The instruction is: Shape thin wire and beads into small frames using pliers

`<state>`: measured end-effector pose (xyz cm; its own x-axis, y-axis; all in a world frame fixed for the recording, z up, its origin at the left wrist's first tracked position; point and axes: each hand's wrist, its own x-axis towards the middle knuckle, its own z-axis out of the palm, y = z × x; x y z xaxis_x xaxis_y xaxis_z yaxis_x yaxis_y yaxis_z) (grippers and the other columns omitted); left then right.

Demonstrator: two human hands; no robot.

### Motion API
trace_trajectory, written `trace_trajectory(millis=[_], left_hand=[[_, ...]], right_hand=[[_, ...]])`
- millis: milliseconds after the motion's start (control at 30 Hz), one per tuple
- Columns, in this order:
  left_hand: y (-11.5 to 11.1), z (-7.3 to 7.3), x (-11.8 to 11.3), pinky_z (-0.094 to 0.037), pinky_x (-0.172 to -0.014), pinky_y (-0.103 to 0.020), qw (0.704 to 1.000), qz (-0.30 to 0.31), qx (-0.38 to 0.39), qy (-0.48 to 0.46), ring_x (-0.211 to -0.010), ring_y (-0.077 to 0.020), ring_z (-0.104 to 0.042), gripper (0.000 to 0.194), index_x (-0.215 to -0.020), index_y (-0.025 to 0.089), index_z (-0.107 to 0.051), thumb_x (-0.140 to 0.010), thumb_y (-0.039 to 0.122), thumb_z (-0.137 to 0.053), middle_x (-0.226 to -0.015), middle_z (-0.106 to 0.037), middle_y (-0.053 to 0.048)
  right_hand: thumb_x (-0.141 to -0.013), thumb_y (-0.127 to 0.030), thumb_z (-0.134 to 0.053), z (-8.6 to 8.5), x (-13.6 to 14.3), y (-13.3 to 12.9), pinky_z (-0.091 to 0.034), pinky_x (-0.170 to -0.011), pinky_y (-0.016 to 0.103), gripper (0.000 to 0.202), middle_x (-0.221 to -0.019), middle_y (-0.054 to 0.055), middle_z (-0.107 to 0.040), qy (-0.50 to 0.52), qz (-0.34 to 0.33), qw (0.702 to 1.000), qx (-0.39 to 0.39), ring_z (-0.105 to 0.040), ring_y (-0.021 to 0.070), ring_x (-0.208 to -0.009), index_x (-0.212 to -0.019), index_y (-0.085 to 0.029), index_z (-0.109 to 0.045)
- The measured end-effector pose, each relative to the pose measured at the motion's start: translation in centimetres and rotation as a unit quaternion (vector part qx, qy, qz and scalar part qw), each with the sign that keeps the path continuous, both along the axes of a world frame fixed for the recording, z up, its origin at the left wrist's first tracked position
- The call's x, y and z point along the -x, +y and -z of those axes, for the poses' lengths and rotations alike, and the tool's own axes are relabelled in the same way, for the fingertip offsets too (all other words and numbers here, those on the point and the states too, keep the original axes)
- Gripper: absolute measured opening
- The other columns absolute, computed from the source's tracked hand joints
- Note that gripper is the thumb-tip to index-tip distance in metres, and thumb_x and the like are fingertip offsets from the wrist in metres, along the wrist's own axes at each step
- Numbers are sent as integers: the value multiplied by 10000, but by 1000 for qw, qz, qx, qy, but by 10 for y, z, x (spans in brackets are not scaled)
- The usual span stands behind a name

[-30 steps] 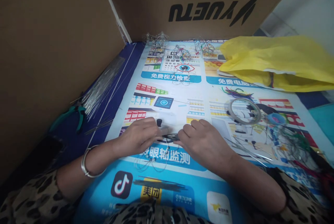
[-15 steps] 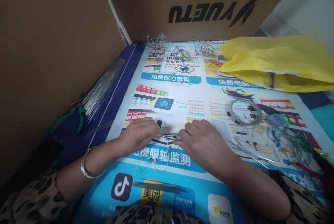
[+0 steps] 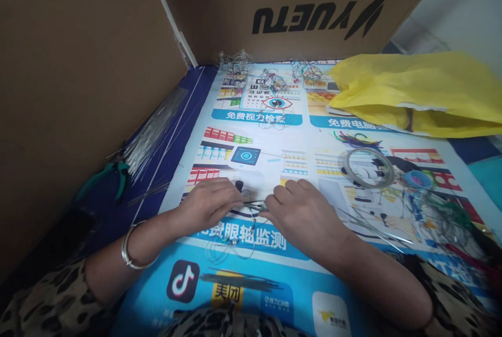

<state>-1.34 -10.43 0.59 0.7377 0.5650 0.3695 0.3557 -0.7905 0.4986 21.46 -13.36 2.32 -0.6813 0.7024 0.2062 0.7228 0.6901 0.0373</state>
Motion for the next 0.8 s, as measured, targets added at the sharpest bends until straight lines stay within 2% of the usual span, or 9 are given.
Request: trace_trajectory(millis=[233,433,600,800], left_hand=[[-1,-1,0,-471,-650,-255,1000,-1,-3,6,-728,-119,-549,120,-890,173,-565,-874,124,-457,-788,-629,-24],[-1,-2,-2,-466,-637,-246,1000,-10,-6,8,-710,-116,-551,90,-874,165,-561,-880,149,-473,-772,-634,-24],[-1,-3,-3,-467,-619,-240,1000,-19,-18,15,-691,-112,-552,96,-861,160,-565,-883,167,-472,-748,-628,-19],[-3,-2,-3,-457,-617,-246,999,-15,-18,25,-699,-117,-541,89,-867,162,-558,-881,156,-470,-744,-617,-19]], right_hand=[[-831,-262,-568,0,0,0,-225,-621,320,161,-671,26,-570,-2,-2,1000,-7,-460,173,-662,-690,-185,-559],[-815,-358,-597,2,1,0,-228,-630,319,206,-673,28,-564,1,10,1000,-11,-465,180,-677,-704,-188,-564],[-814,-349,-600,1,1,0,-225,-630,320,197,-675,26,-564,1,5,1000,-11,-462,182,-675,-704,-190,-560],[-813,-251,-590,0,0,-1,-218,-624,326,137,-673,20,-559,-9,-3,1000,-6,-453,180,-662,-696,-195,-547]])
